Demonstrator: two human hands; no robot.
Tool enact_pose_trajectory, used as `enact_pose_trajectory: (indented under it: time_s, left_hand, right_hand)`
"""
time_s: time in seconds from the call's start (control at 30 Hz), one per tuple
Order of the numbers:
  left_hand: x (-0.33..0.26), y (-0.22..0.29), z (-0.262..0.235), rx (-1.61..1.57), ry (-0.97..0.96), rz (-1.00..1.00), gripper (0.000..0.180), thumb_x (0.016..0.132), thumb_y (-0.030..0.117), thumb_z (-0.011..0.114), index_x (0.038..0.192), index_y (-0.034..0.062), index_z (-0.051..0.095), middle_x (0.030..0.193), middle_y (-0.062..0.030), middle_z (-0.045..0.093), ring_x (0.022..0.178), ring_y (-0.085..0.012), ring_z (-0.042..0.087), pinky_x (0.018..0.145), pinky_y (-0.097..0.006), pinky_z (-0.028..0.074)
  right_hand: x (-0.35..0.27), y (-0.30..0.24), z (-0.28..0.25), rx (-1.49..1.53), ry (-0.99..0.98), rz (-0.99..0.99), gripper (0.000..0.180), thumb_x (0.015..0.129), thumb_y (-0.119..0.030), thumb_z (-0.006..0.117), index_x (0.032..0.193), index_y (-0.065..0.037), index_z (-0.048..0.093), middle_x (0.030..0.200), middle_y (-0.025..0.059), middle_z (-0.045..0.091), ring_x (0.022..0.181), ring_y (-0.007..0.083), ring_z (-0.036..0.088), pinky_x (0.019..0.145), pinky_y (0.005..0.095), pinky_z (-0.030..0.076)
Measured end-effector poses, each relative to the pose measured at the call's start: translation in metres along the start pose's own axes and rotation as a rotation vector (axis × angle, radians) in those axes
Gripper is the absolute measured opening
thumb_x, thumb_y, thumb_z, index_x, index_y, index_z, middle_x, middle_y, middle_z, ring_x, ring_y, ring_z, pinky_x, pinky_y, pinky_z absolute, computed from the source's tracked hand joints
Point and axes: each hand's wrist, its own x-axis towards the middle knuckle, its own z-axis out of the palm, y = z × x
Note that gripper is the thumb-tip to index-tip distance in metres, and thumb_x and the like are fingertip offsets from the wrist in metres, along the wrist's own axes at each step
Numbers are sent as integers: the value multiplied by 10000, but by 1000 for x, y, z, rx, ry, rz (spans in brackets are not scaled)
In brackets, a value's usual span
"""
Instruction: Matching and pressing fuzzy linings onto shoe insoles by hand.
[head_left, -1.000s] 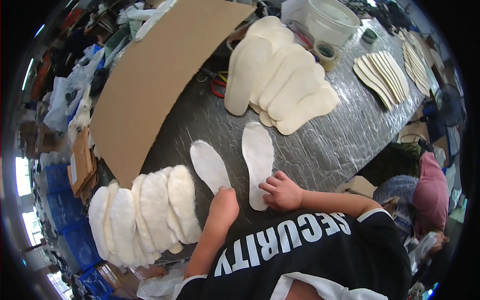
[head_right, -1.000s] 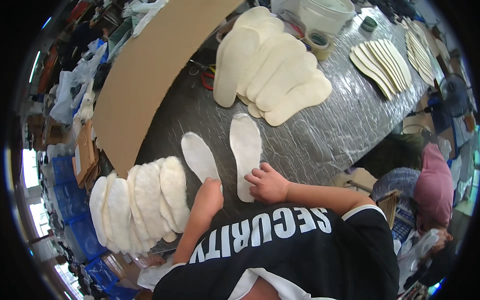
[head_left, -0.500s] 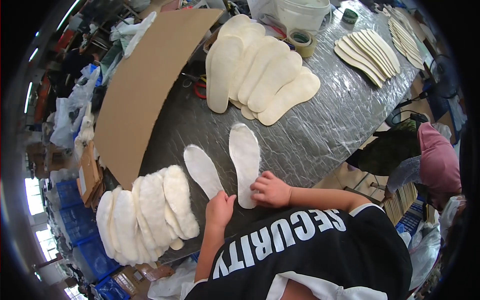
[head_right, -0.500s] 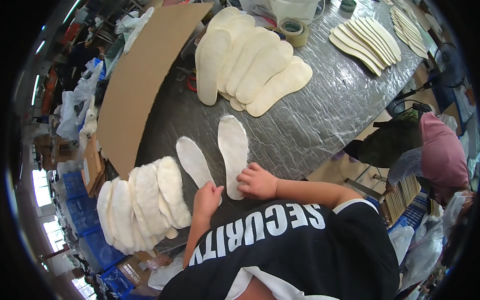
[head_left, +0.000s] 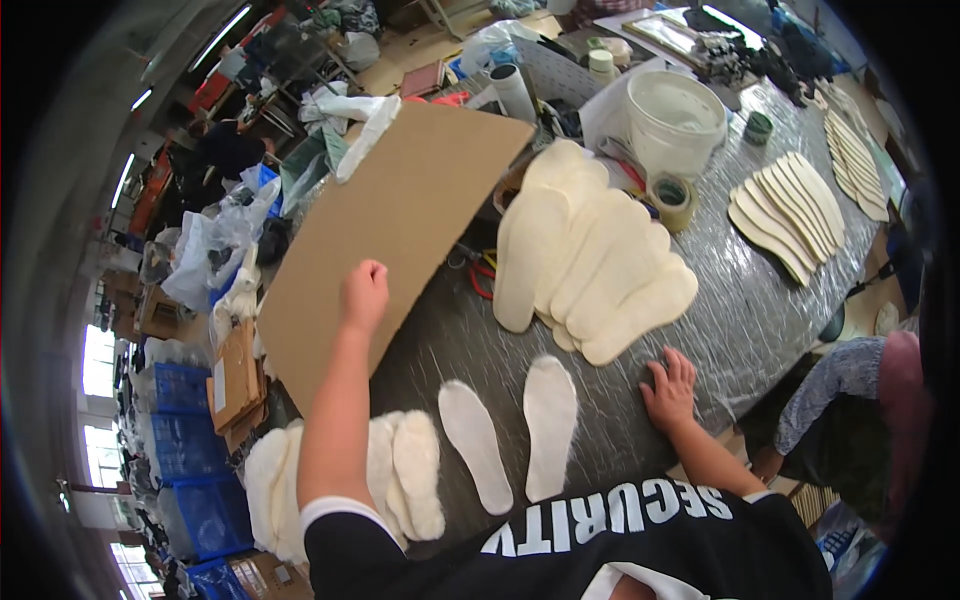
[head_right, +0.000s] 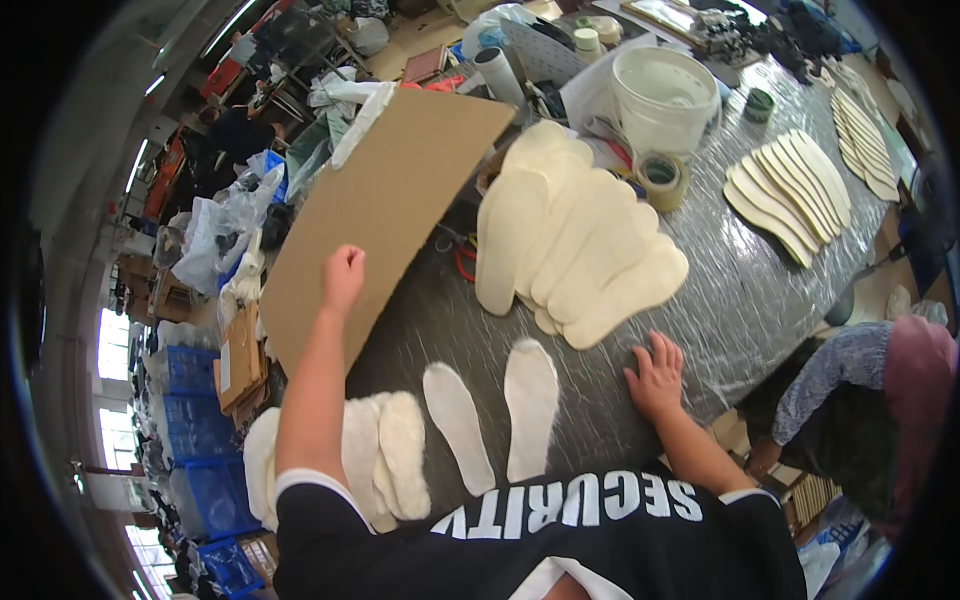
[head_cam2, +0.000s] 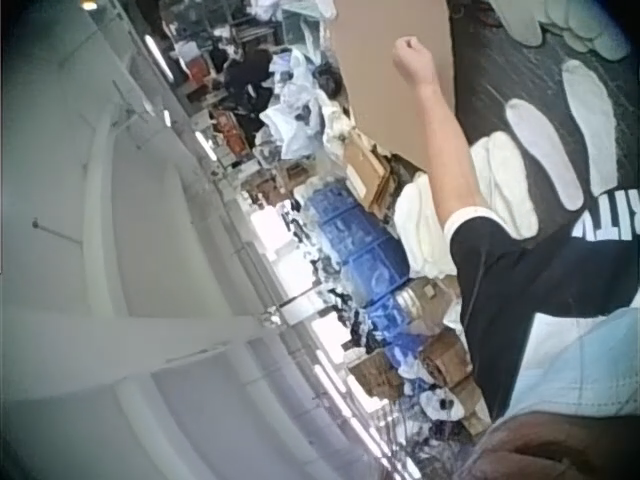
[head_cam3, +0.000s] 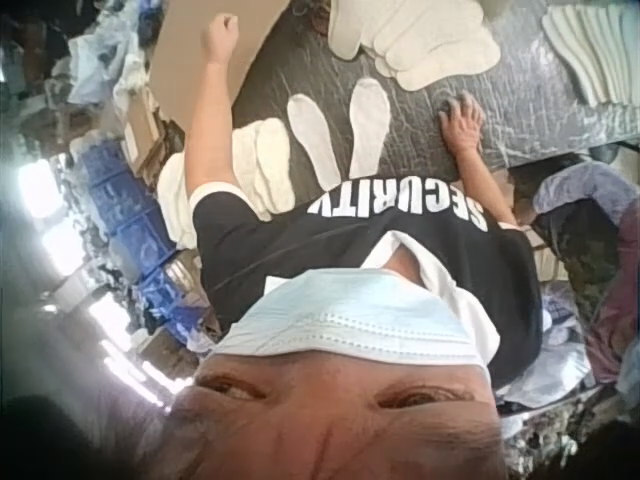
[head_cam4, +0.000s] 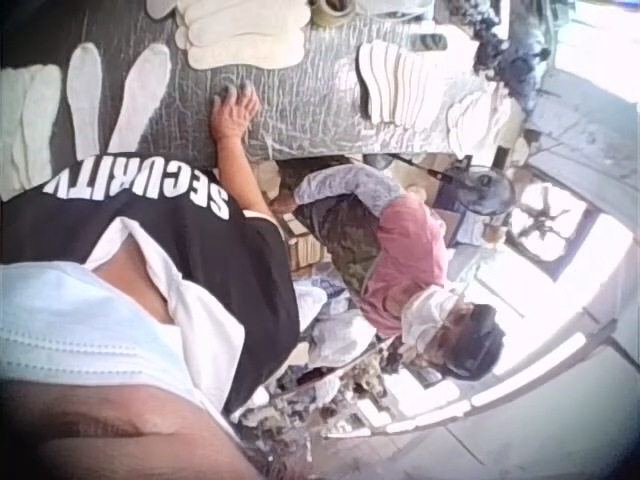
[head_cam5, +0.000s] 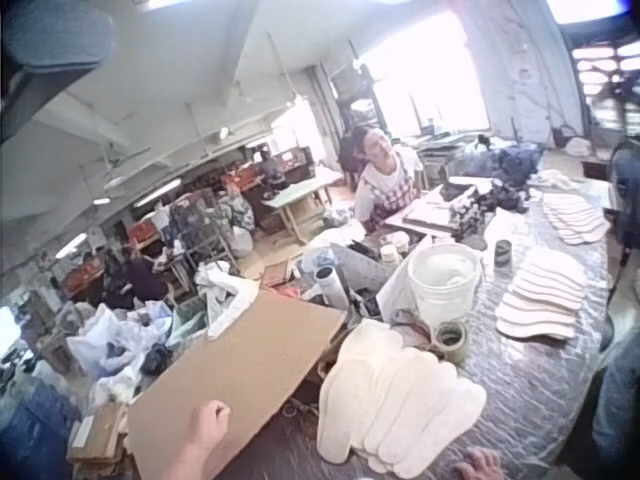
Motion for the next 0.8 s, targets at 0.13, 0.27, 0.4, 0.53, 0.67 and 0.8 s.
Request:
enact_pose_trajectory:
  time_s: [0.13, 0.27, 0.4, 0.53, 0.67, 0.8]
  left_hand:
    - [103, -62, 30, 223, 6, -92, 144, 835, 159, 619, 839, 19, 656, 774, -178, 656, 734, -333, 637, 669, -416, 493]
    - [182, -119, 75, 285, 95, -158, 161, 818, 185, 628, 814, 30, 671, 839, -202, 660, 817, -387, 635, 716, -465, 497]
    - [254, -218, 119, 383, 148, -146, 249, 815, 255, 592, 813, 23, 682, 816, -197, 672, 785, -382, 644, 703, -458, 499]
    - [377, -319, 58, 419, 187, 32, 288, 931, 189, 469, 1099, 0, 605, 1069, -211, 636, 1046, -362, 579, 892, -404, 462]
    - [356, -339, 99, 348, 11, 8, 368, 892, 149, 527, 1207, -39, 547, 1162, -264, 593, 1108, -374, 565, 933, -371, 450]
    - [302, -227, 145, 458, 53, -126, 254, 819, 74, 542, 1037, -38, 607, 1018, -264, 613, 997, -407, 576, 837, -399, 466]
  right_hand:
    - [-2, 0, -4, -36, -80, 54, 466, 657, -200, 754, 1073, -90, 573, 1321, 160, 420, 1245, 356, 372, 1036, 492, 282]
    - [-2, 1, -12, -85, -104, 116, 470, 632, -192, 759, 1051, -92, 573, 1311, 161, 426, 1226, 368, 385, 1019, 503, 295]
    - [10, -8, -19, -120, -175, 109, 524, 573, -187, 779, 1047, -116, 565, 1282, 156, 451, 1199, 372, 409, 984, 520, 325]
    - [-18, 23, -21, 21, -121, 69, 488, 632, -251, 776, 1063, -130, 581, 1273, 142, 474, 1193, 340, 433, 974, 502, 340]
    - [-2, 12, -20, -74, -164, 36, 516, 635, -266, 767, 1086, -137, 553, 1283, 141, 468, 1183, 346, 434, 962, 505, 346]
    - [11, -1, -21, -160, -217, 70, 508, 645, -267, 761, 1091, -140, 555, 1291, 142, 466, 1193, 346, 428, 968, 505, 343]
